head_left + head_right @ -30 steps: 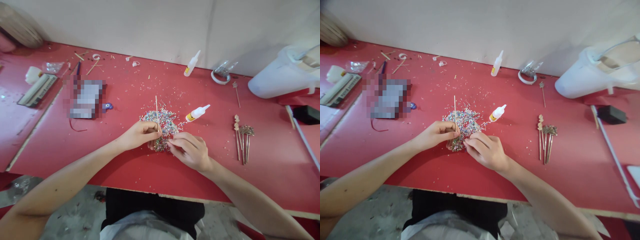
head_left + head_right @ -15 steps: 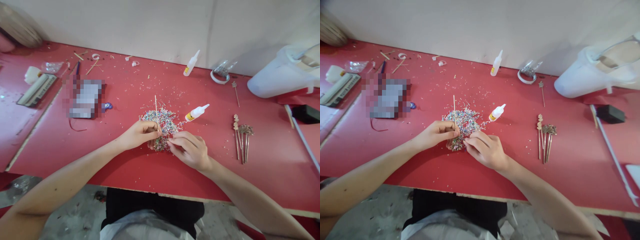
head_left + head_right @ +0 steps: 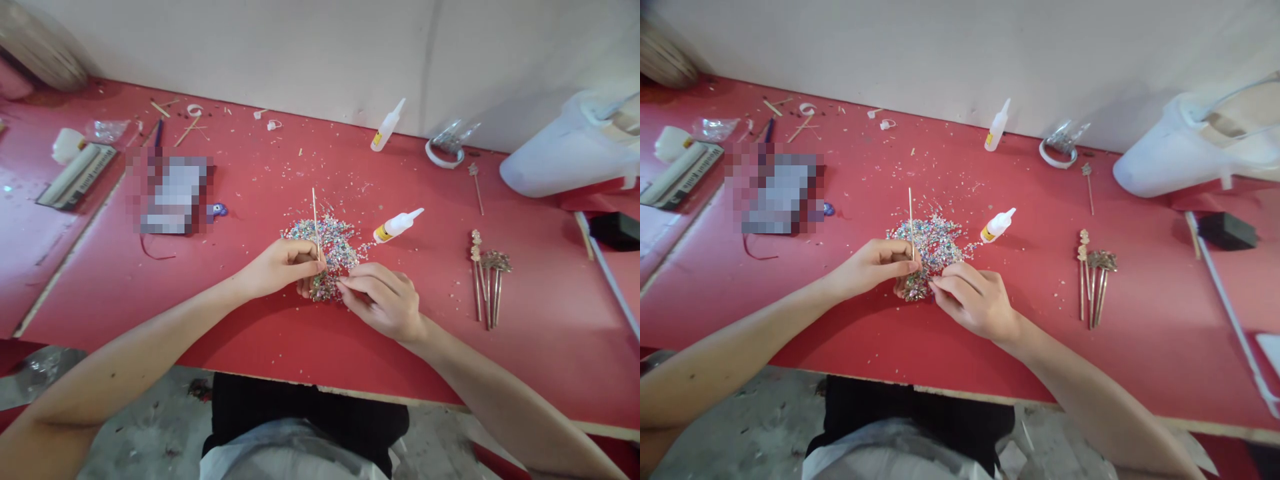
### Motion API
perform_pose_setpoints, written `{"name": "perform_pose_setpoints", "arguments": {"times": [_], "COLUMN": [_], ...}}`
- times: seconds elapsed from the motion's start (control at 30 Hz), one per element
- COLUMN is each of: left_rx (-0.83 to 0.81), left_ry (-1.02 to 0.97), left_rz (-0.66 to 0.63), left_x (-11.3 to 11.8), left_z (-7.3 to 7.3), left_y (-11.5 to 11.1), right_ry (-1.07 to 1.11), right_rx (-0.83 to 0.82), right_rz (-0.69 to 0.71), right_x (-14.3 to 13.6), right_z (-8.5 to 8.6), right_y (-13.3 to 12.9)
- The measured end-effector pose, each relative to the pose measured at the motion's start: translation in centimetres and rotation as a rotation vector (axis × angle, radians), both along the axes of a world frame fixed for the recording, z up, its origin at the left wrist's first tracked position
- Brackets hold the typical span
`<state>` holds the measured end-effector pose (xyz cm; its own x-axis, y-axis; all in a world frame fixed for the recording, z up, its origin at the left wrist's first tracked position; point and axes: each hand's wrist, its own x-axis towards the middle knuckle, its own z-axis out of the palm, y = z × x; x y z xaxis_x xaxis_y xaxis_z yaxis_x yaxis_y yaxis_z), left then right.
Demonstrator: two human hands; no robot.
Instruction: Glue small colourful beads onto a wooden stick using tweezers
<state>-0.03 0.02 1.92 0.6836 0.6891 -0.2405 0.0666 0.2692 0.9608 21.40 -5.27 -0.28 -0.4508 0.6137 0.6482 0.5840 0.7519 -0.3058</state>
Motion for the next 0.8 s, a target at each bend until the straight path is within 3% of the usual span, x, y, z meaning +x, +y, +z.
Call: {"name": "perform_pose_setpoints", "arguments": {"times": [0.8], "left_rx": [0.008], "left_ry": [0.003], "left_rz": [-0.014], "left_x": [0.03], "left_z": [-0.22], "left_y": [0.0], "right_ry": [-0.023], "right_rx": [-0.015], "right_rz": [0.002], "right_x": [0.1], "right_z": [-0.27], "right_y": [-0.09]}}
